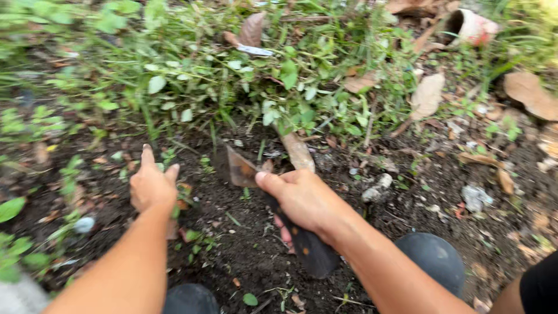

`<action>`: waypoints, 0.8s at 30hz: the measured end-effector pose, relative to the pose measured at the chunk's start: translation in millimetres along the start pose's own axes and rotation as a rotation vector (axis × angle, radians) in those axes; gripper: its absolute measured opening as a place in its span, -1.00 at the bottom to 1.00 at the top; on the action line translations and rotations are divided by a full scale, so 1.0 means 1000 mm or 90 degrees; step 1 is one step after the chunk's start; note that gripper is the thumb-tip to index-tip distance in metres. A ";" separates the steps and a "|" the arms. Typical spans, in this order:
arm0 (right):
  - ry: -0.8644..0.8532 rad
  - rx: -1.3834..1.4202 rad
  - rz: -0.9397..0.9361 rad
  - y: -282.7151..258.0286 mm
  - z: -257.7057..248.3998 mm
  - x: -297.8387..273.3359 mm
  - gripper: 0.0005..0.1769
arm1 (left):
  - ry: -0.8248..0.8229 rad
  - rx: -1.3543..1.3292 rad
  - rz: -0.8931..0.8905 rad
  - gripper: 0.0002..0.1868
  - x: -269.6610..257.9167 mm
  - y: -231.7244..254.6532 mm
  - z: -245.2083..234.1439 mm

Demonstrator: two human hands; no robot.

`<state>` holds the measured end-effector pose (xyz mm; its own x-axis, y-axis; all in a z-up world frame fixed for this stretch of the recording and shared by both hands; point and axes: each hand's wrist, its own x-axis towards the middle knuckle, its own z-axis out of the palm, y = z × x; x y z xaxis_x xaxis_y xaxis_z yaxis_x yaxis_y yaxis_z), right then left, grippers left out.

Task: The person uses a small hand hoe to scrape the soil surface and remove weeds along a garden bed. The person repeatedly loosens the soil and pulls out small plants by hand, clearing a narrow strip of ground.

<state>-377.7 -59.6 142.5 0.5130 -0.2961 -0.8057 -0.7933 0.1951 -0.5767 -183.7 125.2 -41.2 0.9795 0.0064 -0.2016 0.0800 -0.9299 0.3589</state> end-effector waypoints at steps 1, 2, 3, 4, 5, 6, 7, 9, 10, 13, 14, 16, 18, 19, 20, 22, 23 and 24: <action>0.004 -0.004 0.002 0.001 -0.001 0.000 -0.48 | -0.005 0.017 0.030 -0.34 0.006 0.001 0.003; 0.009 -0.008 0.005 0.001 -0.001 0.000 -0.48 | -0.009 0.034 0.061 -0.46 0.013 0.003 0.006; 0.010 -0.013 0.008 0.002 -0.001 0.000 -0.48 | -0.012 0.052 0.089 -0.57 0.020 0.002 0.010; 0.019 -0.004 0.005 0.001 -0.001 0.002 -0.48 | -0.010 0.039 0.103 -0.65 0.026 0.001 0.015; 0.021 0.002 0.000 0.000 0.001 0.004 -0.48 | -0.004 0.028 0.111 -0.70 0.033 -0.003 0.017; 0.023 0.008 -0.005 -0.001 0.002 0.006 -0.47 | 0.002 0.016 0.119 -0.72 0.037 -0.004 0.022; 0.018 0.028 -0.011 -0.002 0.005 0.008 -0.47 | 0.017 0.006 0.103 -0.72 0.042 -0.007 0.024; 0.008 0.071 -0.024 -0.008 0.009 0.017 -0.47 | 0.050 -0.012 0.074 -0.70 0.052 -0.006 0.025; -0.007 0.113 -0.012 -0.011 0.009 0.023 -0.48 | 0.062 -0.069 0.065 -0.70 0.058 -0.002 0.024; -0.048 0.220 0.017 -0.019 0.010 0.042 -0.48 | 0.101 -0.200 0.070 -0.69 0.082 0.021 0.021; -0.059 0.246 0.019 -0.023 0.011 0.048 -0.47 | 0.116 -0.216 0.097 -0.69 0.093 0.032 0.019; -0.077 0.326 0.014 -0.030 0.009 0.061 -0.46 | 0.133 -0.262 0.046 -0.48 0.114 0.059 0.017; -0.086 0.432 0.002 -0.037 -0.001 0.076 -0.44 | 0.080 -0.344 -0.025 -0.22 0.125 0.096 0.024; -0.075 0.473 0.018 -0.041 -0.006 0.084 -0.44 | 0.022 -0.400 -0.072 -0.08 0.127 0.111 0.025; -0.063 0.513 0.033 -0.047 -0.015 0.095 -0.43 | -0.037 -0.453 -0.121 0.08 0.127 0.126 0.025; -0.039 0.537 0.031 -0.055 -0.033 0.114 -0.42 | -0.139 -0.430 -0.127 0.12 0.124 0.156 0.023; -0.023 0.520 0.009 -0.057 -0.045 0.123 -0.43 | -0.190 -0.419 -0.127 0.14 0.122 0.175 0.023; -0.006 0.504 -0.011 -0.058 -0.056 0.130 -0.43 | -0.220 -0.457 -0.125 0.13 0.119 0.194 0.022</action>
<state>-283.5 -162.1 79.1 0.5285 -0.2987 -0.7946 -0.3178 0.7984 -0.5115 -55.8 -62.7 -16.0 0.8322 -0.0784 -0.5489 0.4576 -0.4619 0.7598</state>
